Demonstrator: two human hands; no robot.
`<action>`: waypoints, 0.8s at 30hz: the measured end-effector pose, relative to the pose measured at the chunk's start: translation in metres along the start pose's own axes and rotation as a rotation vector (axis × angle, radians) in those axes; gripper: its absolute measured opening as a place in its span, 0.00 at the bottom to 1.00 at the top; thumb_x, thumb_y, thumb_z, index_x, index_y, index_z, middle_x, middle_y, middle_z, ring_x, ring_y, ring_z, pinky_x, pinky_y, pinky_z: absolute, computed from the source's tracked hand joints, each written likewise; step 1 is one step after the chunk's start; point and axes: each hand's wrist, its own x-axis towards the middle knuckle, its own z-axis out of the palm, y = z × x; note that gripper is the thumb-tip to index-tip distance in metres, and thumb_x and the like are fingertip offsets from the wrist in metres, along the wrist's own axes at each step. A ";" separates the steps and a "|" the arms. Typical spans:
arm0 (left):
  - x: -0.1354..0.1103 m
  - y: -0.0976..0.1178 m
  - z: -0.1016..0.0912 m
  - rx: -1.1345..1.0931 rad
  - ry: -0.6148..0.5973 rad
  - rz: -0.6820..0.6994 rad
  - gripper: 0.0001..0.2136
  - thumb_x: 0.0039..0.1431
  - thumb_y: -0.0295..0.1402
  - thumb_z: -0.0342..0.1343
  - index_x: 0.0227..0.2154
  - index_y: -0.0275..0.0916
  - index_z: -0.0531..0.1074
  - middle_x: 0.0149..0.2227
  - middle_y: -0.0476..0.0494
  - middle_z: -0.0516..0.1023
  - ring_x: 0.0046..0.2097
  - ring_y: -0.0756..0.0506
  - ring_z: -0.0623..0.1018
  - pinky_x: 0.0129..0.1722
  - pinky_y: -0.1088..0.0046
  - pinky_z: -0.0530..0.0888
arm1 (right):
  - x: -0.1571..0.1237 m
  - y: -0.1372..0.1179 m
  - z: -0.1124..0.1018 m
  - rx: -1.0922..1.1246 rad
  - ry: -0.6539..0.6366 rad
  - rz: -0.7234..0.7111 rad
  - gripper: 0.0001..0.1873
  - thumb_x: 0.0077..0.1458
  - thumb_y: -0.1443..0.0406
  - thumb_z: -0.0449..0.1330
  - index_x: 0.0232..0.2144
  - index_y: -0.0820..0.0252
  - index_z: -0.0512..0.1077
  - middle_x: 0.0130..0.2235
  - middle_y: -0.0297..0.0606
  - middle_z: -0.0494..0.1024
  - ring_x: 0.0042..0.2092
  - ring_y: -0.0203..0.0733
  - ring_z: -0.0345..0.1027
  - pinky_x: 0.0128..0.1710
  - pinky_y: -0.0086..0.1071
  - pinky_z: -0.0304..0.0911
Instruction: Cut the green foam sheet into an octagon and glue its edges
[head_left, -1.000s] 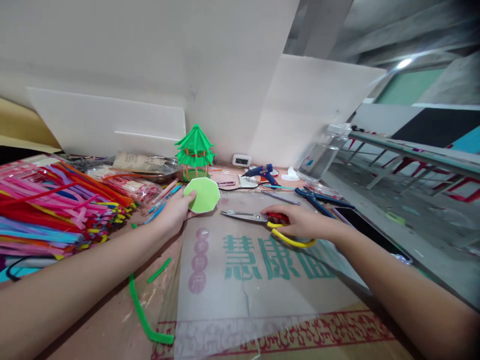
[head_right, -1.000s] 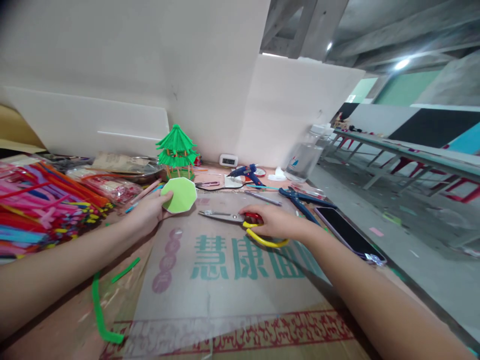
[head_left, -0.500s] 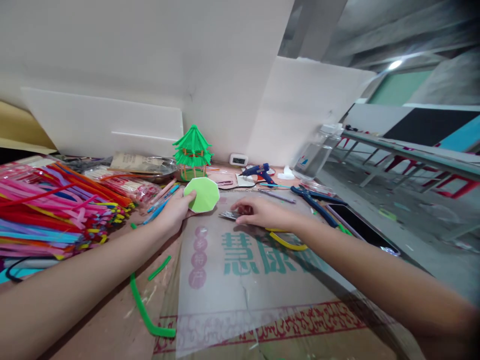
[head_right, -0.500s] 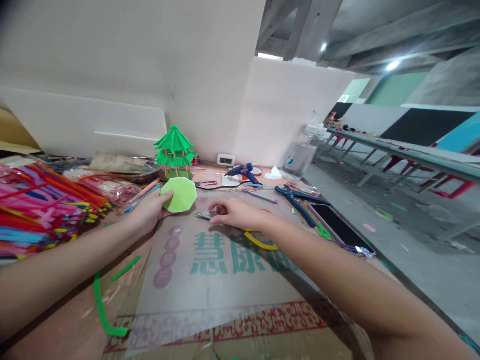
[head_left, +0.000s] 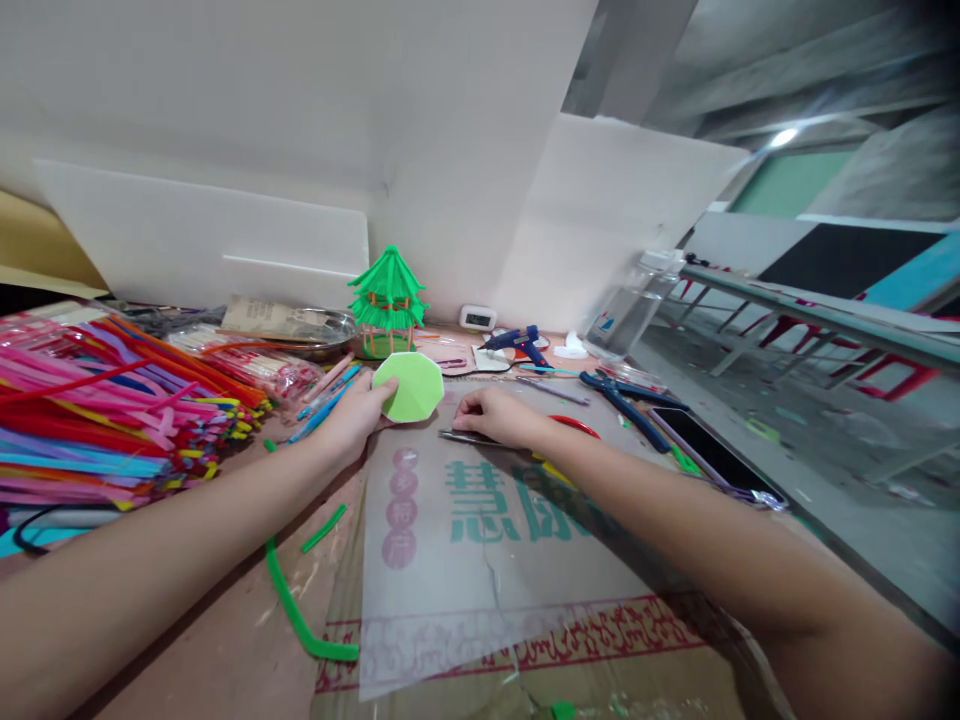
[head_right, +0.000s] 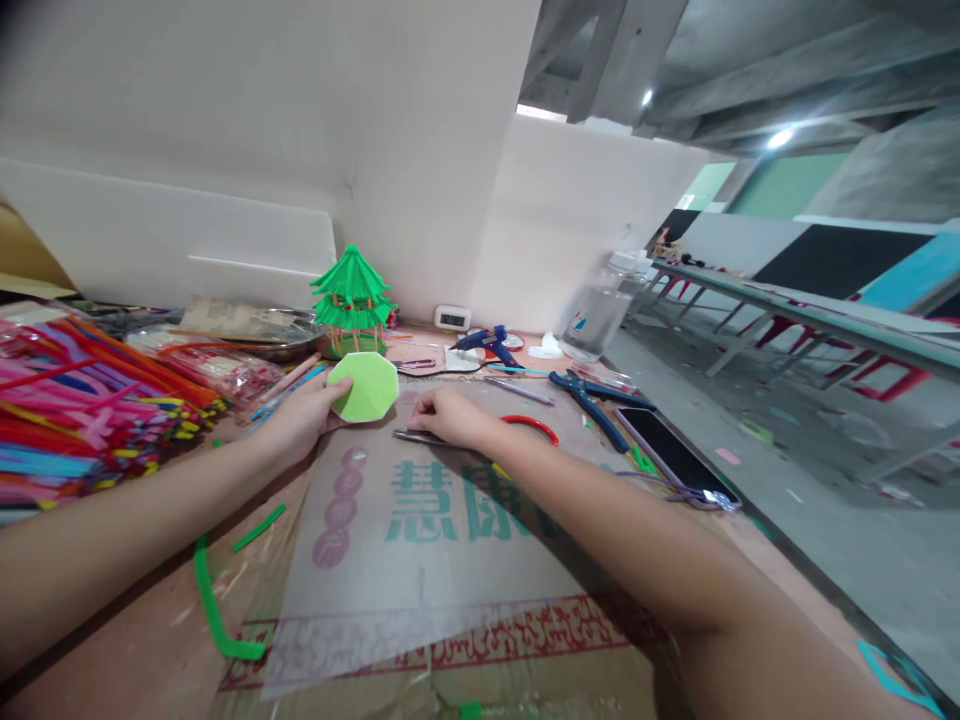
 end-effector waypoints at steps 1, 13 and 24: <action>0.000 0.000 0.000 0.005 0.000 0.000 0.13 0.57 0.28 0.58 0.46 0.34 0.72 0.41 0.39 0.82 0.34 0.46 0.82 0.33 0.68 0.82 | -0.002 -0.001 0.002 0.008 0.035 -0.009 0.08 0.55 0.62 0.60 0.29 0.61 0.74 0.29 0.33 0.75 0.31 0.36 0.64 0.32 0.29 0.56; -0.002 0.003 -0.002 0.083 -0.057 0.056 0.12 0.52 0.31 0.65 0.38 0.34 0.72 0.38 0.41 0.82 0.34 0.47 0.81 0.31 0.74 0.79 | -0.113 -0.030 -0.053 0.394 -0.528 -0.206 0.19 0.60 0.51 0.58 0.36 0.60 0.78 0.30 0.37 0.79 0.29 0.35 0.71 0.31 0.29 0.67; -0.010 0.002 0.000 0.219 -0.230 0.139 0.21 0.51 0.39 0.66 0.44 0.35 0.69 0.39 0.41 0.81 0.37 0.44 0.82 0.34 0.70 0.79 | -0.065 0.003 -0.024 0.045 0.271 -0.229 0.18 0.61 0.58 0.57 0.53 0.55 0.69 0.46 0.41 0.79 0.46 0.42 0.73 0.47 0.40 0.68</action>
